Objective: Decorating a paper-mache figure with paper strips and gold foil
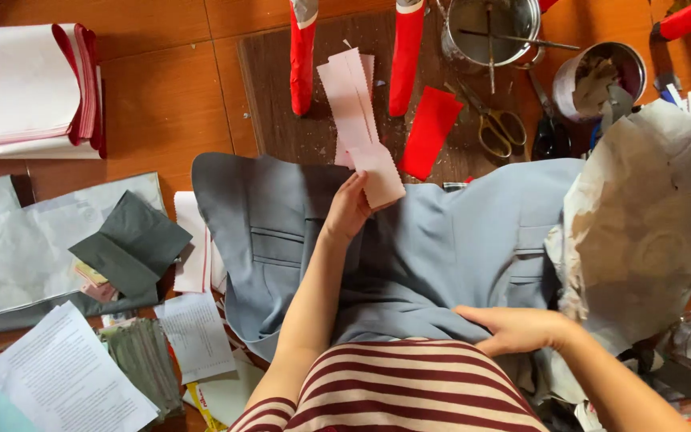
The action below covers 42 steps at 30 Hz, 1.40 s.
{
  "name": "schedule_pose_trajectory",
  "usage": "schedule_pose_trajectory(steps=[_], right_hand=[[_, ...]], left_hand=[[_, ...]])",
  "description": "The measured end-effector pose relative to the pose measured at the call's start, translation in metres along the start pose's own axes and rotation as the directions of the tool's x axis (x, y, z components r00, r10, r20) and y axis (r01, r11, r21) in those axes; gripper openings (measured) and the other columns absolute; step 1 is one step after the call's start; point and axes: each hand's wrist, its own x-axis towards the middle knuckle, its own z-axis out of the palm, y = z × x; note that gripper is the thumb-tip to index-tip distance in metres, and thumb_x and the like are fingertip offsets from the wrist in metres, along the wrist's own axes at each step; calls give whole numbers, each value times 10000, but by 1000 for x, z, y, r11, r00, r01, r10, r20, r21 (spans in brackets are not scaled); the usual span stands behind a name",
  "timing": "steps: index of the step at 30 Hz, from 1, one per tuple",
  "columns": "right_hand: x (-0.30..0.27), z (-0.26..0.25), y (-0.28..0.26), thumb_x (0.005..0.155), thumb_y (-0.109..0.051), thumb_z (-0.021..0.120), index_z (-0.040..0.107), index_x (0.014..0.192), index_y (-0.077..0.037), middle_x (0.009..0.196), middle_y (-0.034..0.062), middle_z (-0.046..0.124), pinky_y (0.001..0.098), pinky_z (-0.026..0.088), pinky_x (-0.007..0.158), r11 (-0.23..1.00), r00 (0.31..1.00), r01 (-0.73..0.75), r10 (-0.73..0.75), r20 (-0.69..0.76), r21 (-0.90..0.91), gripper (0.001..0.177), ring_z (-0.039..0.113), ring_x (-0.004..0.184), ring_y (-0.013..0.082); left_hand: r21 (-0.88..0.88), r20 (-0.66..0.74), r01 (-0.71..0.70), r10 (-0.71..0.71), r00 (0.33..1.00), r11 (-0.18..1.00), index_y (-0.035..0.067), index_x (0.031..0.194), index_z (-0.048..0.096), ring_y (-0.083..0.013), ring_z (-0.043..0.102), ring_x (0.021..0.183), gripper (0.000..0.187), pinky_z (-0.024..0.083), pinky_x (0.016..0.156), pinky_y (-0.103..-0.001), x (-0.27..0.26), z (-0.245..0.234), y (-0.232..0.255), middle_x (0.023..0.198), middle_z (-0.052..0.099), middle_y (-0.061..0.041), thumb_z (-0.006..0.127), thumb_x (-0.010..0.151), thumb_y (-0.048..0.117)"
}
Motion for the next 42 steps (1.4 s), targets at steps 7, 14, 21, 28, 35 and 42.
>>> schedule_pose_trajectory(steps=[7,14,21,28,35,42], right_hand=[[105,-103,-38,963,-281,549,639,1125,-45,1078,202,709,483,528,865,882,879,399,-446,-168,-252,299,667,1037,365],[316,-135,-48,982,-324,523,441,1233,-106,1182,121,502,442,406,954,910,728,364,-412,-548,-199,342,513,1113,311],[210,-178,-19,933,-281,587,651,1217,-181,837,169,735,483,525,777,919,643,255,-393,-657,-300,308,692,782,373],[122,-213,-91,703,91,767,526,1377,-74,1362,139,496,460,349,1116,547,-129,343,-778,-615,-764,734,426,1321,354],[95,-242,-130,782,47,695,727,898,-92,1121,63,638,386,440,1025,566,-172,507,-672,-720,-650,183,582,1164,271],[96,-246,-154,812,-90,686,696,992,-94,1040,71,664,398,490,906,589,31,576,-709,-704,-567,180,642,1037,263]], left_hand=[[89,12,-89,88,996,992,65,1246,525,-284,729,869,302,631,717,-489,32,14,42,1045,690,-139,554,1006,247],[122,36,-146,143,989,982,52,1240,535,-319,720,905,312,588,741,-574,30,48,81,1090,690,-161,585,995,239],[120,73,-111,103,992,986,3,1154,556,-346,738,816,284,611,676,-557,97,3,84,1010,712,-210,614,978,219],[149,98,-71,57,994,986,-33,1115,580,-328,731,753,276,612,607,-497,31,114,111,943,705,-204,607,967,198],[780,367,-496,362,857,382,59,1296,571,-349,624,1019,505,510,863,-486,6,138,170,1063,646,-200,637,883,341],[690,711,-652,462,530,-314,111,903,712,-361,624,998,185,520,838,-431,-8,200,207,917,617,-101,730,871,293]])
